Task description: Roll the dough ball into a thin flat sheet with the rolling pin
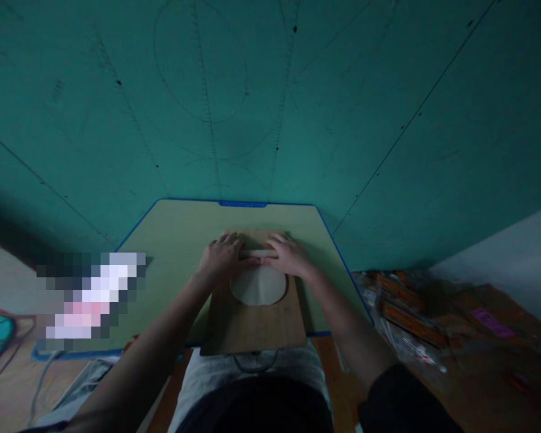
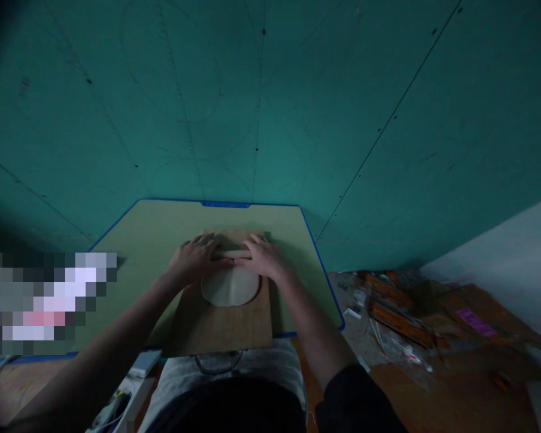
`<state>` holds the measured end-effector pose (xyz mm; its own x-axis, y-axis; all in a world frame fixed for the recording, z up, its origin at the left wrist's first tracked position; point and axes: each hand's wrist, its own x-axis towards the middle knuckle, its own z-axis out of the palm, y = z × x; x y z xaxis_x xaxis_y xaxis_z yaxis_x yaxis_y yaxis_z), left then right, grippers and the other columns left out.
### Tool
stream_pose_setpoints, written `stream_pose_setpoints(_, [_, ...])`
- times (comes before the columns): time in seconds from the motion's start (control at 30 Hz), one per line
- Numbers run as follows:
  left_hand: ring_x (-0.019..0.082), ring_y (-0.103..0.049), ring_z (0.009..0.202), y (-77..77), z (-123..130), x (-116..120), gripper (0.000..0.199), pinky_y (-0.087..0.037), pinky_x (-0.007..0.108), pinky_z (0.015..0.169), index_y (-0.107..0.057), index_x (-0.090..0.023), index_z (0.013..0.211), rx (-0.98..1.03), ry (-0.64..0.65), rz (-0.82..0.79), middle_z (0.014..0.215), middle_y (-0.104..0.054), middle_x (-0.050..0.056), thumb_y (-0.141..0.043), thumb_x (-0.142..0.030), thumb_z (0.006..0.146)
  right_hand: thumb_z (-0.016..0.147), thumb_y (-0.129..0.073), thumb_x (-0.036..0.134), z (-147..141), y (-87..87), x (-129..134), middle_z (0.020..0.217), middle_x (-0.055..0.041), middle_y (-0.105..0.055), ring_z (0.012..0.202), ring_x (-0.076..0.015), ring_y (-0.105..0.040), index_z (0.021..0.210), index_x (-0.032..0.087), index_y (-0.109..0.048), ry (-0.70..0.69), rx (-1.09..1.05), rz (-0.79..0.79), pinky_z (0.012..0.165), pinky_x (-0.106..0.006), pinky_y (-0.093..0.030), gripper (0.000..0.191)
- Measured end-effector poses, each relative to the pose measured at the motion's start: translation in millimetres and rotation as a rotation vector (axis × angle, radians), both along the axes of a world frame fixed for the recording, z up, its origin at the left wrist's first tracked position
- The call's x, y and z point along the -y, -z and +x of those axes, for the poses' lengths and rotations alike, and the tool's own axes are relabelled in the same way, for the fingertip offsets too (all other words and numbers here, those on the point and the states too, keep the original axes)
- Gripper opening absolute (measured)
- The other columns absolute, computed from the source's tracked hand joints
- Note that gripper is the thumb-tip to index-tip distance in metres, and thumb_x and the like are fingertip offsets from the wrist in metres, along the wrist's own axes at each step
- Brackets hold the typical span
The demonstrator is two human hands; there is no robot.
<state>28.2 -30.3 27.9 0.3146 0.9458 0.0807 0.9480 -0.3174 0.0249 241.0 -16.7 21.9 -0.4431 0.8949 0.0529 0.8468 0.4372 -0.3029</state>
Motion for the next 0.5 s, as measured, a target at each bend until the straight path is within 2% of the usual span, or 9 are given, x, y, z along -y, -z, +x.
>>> stream_pose_setpoints(0.27, [0.033, -0.056, 0.127, 5.7, -2.7, -7.1, 0.060, -0.049, 0.041, 0.096, -0.065, -0.017, 0.122, 0.011, 0.025, 0.003, 0.140, -0.059, 0.017, -0.053, -0.066, 0.091, 0.089, -0.066, 0.060, 1.5, 5.9, -5.4, 0.154, -0.0101, -0.045, 0.129, -0.0301, -0.055, 0.132, 0.026, -0.062, 0.014, -0.028, -0.021, 0.100, -0.042, -0.047, 0.054])
stream_pose_setpoints(0.5, [0.032, -0.059, 0.123, 11.1, -4.4, -7.0, 0.060, -0.049, 0.040, 0.094, -0.065, -0.019, 0.124, 0.033, 0.045, 0.018, 0.138, -0.061, 0.015, -0.054, -0.067, 0.090, 0.090, -0.065, 0.060, 1.9, 7.9, -6.3, 0.143, -0.0103, -0.055, 0.125, -0.0292, -0.057, 0.129, 0.026, -0.063, -0.021, -0.043, 0.007, 0.098, -0.042, -0.047, 0.052])
